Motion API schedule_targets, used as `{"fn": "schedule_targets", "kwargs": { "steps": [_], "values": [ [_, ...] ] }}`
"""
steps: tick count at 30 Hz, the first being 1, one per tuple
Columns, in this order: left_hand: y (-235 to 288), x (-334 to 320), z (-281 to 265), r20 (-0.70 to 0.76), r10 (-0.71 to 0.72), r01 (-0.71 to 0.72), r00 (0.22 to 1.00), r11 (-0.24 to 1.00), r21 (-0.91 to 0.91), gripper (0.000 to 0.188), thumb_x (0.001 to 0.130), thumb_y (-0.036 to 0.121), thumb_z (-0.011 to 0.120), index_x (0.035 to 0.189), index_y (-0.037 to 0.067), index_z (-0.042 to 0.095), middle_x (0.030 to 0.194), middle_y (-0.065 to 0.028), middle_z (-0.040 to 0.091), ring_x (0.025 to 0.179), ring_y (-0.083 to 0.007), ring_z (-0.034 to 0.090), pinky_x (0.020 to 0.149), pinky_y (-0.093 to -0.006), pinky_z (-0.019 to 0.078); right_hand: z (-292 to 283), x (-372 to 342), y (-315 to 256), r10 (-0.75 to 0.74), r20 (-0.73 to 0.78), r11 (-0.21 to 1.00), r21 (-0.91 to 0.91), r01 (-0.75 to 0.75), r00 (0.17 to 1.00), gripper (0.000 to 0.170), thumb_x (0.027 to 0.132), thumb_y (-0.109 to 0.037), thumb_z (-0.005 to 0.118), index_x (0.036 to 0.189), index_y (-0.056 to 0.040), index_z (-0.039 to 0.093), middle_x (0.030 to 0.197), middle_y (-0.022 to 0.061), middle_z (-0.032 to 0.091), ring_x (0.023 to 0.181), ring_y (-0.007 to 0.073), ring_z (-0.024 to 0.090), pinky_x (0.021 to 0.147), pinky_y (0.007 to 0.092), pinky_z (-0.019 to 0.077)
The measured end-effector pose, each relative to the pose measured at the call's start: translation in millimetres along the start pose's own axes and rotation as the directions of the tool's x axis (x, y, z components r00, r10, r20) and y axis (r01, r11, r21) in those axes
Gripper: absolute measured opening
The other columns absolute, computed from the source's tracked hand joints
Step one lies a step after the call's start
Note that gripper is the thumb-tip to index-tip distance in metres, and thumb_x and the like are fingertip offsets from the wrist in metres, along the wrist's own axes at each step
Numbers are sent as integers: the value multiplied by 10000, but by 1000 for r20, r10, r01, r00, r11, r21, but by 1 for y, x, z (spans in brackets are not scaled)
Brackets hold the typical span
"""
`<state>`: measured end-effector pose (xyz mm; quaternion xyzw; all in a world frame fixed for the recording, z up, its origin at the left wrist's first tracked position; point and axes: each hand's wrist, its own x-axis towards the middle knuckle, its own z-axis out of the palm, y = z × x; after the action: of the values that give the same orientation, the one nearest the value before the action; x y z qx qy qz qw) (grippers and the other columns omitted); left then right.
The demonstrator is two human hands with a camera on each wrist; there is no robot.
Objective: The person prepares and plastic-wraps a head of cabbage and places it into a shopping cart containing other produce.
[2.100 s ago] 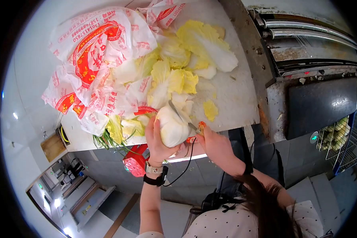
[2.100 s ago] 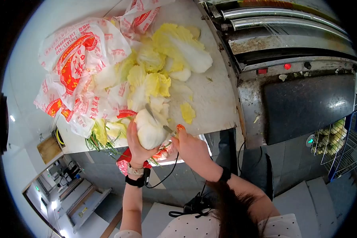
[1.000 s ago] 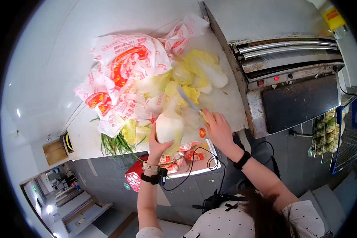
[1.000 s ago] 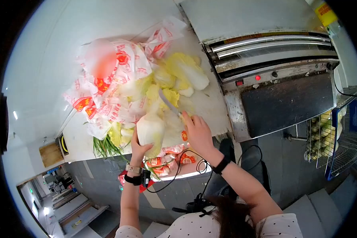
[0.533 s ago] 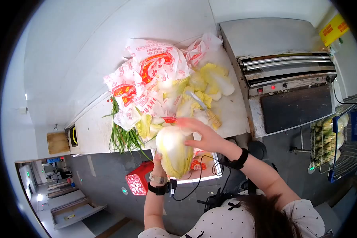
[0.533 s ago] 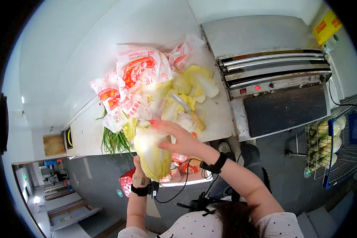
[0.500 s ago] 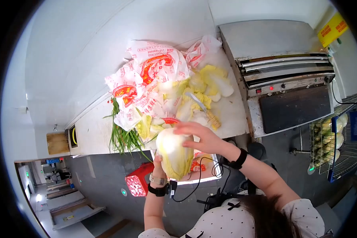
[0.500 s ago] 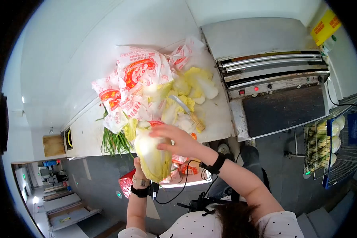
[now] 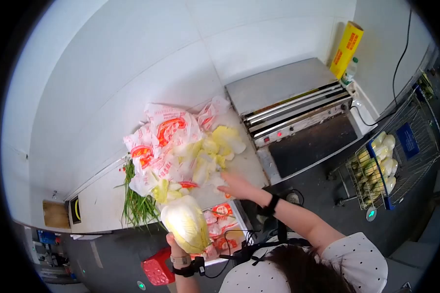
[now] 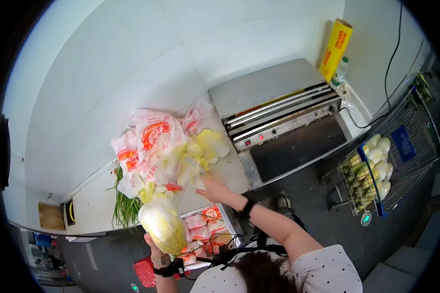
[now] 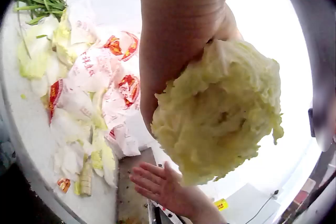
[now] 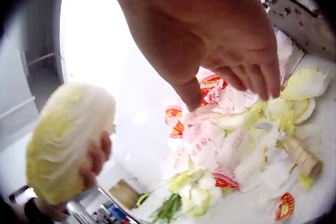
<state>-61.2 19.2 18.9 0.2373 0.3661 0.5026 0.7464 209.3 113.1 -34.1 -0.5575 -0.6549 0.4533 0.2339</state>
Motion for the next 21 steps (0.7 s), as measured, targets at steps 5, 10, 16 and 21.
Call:
{"fn": "schedule_targets", "kwargs": {
  "steps": [5, 10, 16, 21],
  "values": [
    [0, 28, 41, 104, 156, -177, 982, 952, 248, 760, 622, 208, 601, 1300, 9, 323, 1183, -169, 498, 1061, -311, 521, 898, -414, 443, -54, -88, -20, -289, 256, 925, 322, 201, 923, 441, 900, -341, 462, 1193, -11, 446, 998, 188, 593, 931, 316, 575, 798, 349, 450],
    [8, 90, 133, 115, 335, -346, 935, 794, 499, 853, 570, 122, 658, 1332, 29, 286, 1225, -160, 450, 1107, -266, 486, 908, -380, 432, -139, -151, -2, -136, 381, 990, 18, 140, 915, 472, 897, -330, 482, 1256, -33, 412, 1151, 170, 545, 1010, 286, 557, 851, 337, 432],
    [1, 177, 295, 723, 420, -726, 548, -191, 661, 920, 551, 215, 744, 1340, 39, 306, 1270, -194, 414, 1147, -316, 439, 962, -407, 368, -210, -202, 70, 36, 190, 999, 4, -38, 981, 474, 883, -323, 506, 1255, -44, 415, 1099, 153, 582, 1002, 284, 565, 843, 338, 445],
    [-53, 253, 396, 830, 161, -670, 534, -519, 531, 892, 533, 252, 745, 1322, 87, 362, 1251, -204, 411, 1136, -359, 424, 963, -427, 343, -271, -222, 125, 73, 98, 960, 264, -97, 992, 413, 892, -277, 502, 1234, -54, 441, 1069, 145, 596, 990, 240, 576, 832, 319, 446]
  ]
}}
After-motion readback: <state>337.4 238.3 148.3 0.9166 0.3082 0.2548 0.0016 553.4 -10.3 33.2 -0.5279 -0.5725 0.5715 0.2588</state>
